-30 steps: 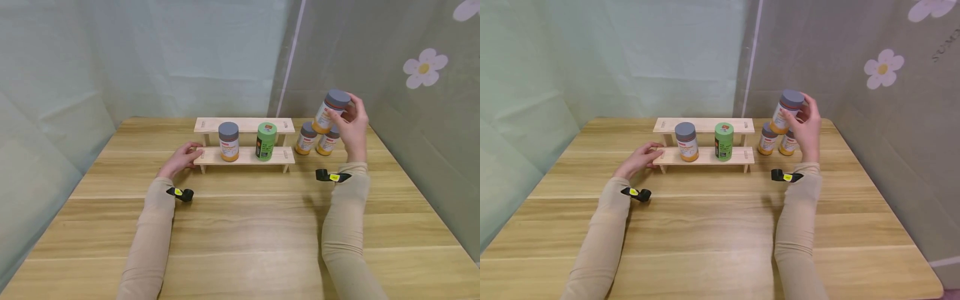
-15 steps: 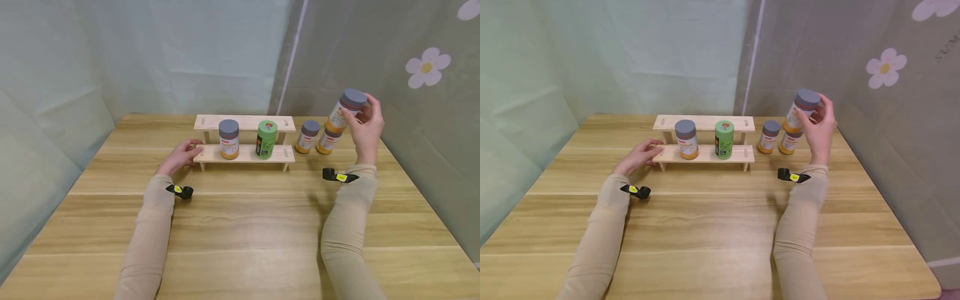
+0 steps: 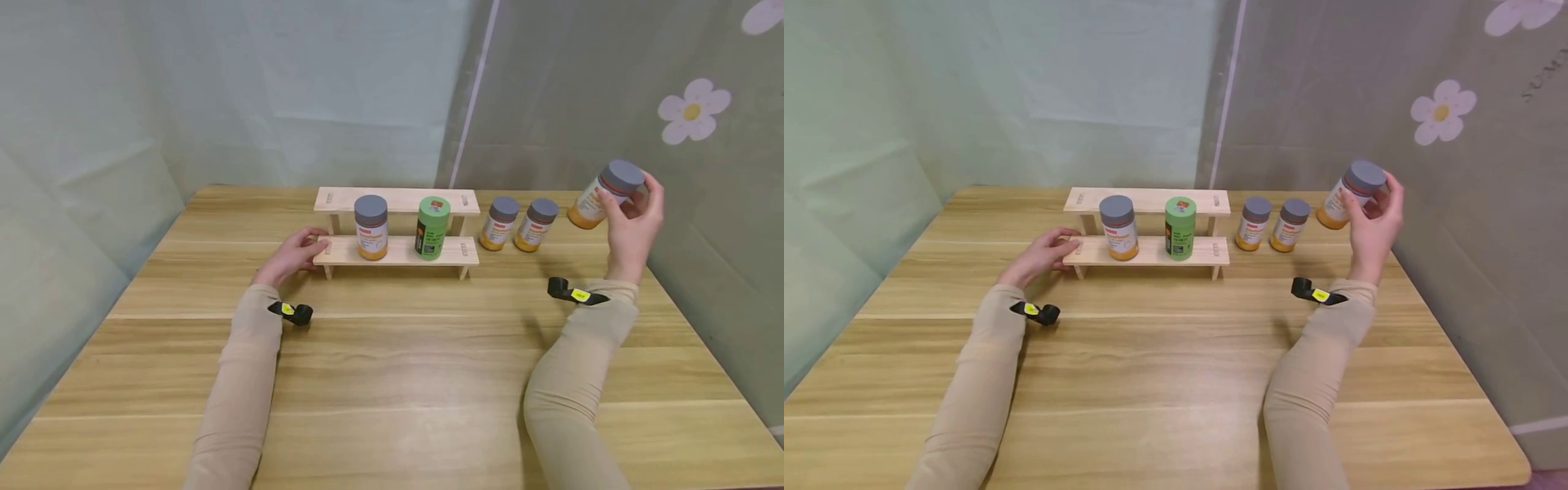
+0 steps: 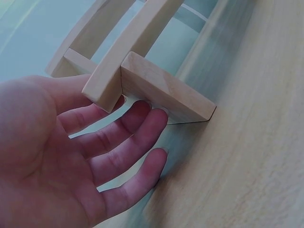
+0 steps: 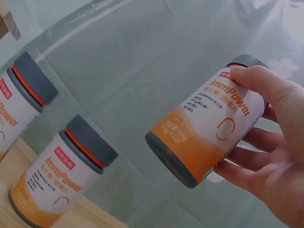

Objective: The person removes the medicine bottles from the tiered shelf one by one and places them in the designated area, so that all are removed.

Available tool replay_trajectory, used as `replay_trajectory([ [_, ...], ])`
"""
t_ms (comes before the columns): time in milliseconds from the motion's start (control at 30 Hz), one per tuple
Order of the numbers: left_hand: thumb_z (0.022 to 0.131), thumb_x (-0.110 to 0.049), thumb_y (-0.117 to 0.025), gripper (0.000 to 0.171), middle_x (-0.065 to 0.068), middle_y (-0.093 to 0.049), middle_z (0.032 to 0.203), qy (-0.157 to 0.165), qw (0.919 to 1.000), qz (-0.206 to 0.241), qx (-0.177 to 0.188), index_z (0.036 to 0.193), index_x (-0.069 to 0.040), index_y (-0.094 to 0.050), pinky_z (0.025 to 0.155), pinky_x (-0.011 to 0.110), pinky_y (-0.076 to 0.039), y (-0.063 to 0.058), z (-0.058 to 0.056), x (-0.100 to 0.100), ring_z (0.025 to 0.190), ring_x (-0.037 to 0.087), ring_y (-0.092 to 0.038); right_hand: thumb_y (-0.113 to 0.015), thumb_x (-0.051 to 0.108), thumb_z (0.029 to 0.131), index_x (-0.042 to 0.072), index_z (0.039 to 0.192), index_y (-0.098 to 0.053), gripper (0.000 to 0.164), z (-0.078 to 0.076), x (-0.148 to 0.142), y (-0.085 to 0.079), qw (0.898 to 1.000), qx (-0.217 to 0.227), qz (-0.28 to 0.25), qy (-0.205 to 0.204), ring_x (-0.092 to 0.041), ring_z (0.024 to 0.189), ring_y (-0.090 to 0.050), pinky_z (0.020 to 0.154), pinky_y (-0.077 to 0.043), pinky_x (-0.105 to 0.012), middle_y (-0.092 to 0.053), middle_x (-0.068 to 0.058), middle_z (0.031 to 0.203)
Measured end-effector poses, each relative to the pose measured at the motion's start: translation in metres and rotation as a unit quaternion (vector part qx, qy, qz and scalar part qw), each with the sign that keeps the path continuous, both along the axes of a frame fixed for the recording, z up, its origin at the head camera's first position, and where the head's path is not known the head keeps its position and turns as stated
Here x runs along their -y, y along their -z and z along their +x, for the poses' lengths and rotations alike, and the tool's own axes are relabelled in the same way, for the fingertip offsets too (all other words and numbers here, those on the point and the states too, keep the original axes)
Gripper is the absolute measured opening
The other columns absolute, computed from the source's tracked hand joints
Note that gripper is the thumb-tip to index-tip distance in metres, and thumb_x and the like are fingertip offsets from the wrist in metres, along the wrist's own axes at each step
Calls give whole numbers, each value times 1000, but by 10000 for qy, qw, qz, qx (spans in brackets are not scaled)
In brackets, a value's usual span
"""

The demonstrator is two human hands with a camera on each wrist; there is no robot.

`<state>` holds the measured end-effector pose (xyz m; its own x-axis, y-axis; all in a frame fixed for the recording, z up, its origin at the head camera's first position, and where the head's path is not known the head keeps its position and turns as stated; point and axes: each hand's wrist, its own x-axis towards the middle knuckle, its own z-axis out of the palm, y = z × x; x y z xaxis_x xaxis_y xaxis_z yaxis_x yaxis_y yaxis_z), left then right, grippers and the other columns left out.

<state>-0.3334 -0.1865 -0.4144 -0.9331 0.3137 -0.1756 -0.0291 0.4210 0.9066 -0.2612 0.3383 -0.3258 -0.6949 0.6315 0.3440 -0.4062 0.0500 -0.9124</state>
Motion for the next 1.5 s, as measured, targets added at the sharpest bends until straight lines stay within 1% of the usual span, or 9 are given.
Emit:
replay_trajectory([
  [167, 102, -33, -46, 53, 26, -47, 135, 6, 10000, -15, 35, 145, -4, -34, 76, 23, -50, -3, 0, 0, 87, 6, -56, -80, 8, 77, 23, 125, -58, 55, -1, -3, 5, 9999, 154, 0, 15, -14, 98, -57, 94, -41, -26, -63, -1, 118],
  [467, 102, -31, -47, 52, 23, -50, 126, 17, 9999, 129, -14, 143, -1, -34, 72, 22, -51, -1, 2, -2, 82, 3, -56, -79, 8, 79, 25, 128, -57, 56, -9, -11, 22, 9986, 512, 12, -97, -12, 99, -58, 96, -40, -28, -62, 1, 120],
  [633, 103, -30, -46, 51, 22, -51, 123, 30, 9999, 124, -32, 142, -1, -34, 71, 22, -50, 0, 1, -2, 81, 3, -56, -73, 5, 84, 24, 131, -53, 55, -16, -12, 35, 9973, 708, -135, -167, -12, 102, -56, 103, -38, -30, -59, 2, 121],
  [833, 103, -30, -45, 50, 22, -52, 122, 76, 9999, 63, -59, 142, -1, -34, 72, 23, -51, -2, 2, -4, 81, 3, -55, -66, 0, 88, 20, 134, -47, 54, -23, -10, 48, 9956, 915, -169, -127, -9, 99, -54, 99, -37, -26, -57, 3, 118],
  [933, 103, -31, -44, 51, 23, -52, 123, 116, 9999, 39, -61, 143, -1, -33, 72, 24, -51, -2, 2, -4, 82, 3, -56, -65, 5, 90, 22, 138, -43, 55, -25, -10, 55, 9908, 1351, 33, -73, -8, 99, -52, 98, -37, -25, -55, 3, 121],
  [1100, 104, -30, -43, 50, 26, -51, 126, 162, 9999, 17, -30, 143, -1, -32, 73, 24, -51, -2, 1, -3, 82, 2, -56, -61, 16, 94, 28, 145, -35, 58, -28, -9, 63, 9757, 2079, 682, -101, -10, 105, -50, 101, -37, -29, -50, -4, 135],
  [1233, 104, -30, -43, 51, 29, -50, 130, 176, 9998, 12, -15, 143, -1, -31, 73, 23, -50, -2, 1, -3, 81, 1, -56, -58, 19, 96, 26, 149, -29, 60, -28, -9, 66, 9692, 2235, 1028, -139, -21, 120, -49, 108, -37, -33, -44, -12, 147],
  [1367, 104, -29, -42, 50, 30, -49, 129, 183, 9998, 15, -45, 142, 0, -31, 72, 23, -50, -2, 0, -3, 80, 1, -56, -56, 18, 97, 22, 150, -27, 61, -29, -12, 69, 9660, 2273, 1211, -219, -26, 130, -45, 111, -36, -35, -40, -15, 151],
  [1500, 104, -28, -42, 49, 29, -50, 127, 212, 9997, 37, -77, 142, 1, -31, 72, 23, -50, -1, 1, -2, 80, 2, -56, -53, 13, 98, 22, 150, -26, 60, -28, -14, 72, 9689, 2166, 1136, -364, -29, 135, -42, 114, -34, -36, -38, -17, 151],
])
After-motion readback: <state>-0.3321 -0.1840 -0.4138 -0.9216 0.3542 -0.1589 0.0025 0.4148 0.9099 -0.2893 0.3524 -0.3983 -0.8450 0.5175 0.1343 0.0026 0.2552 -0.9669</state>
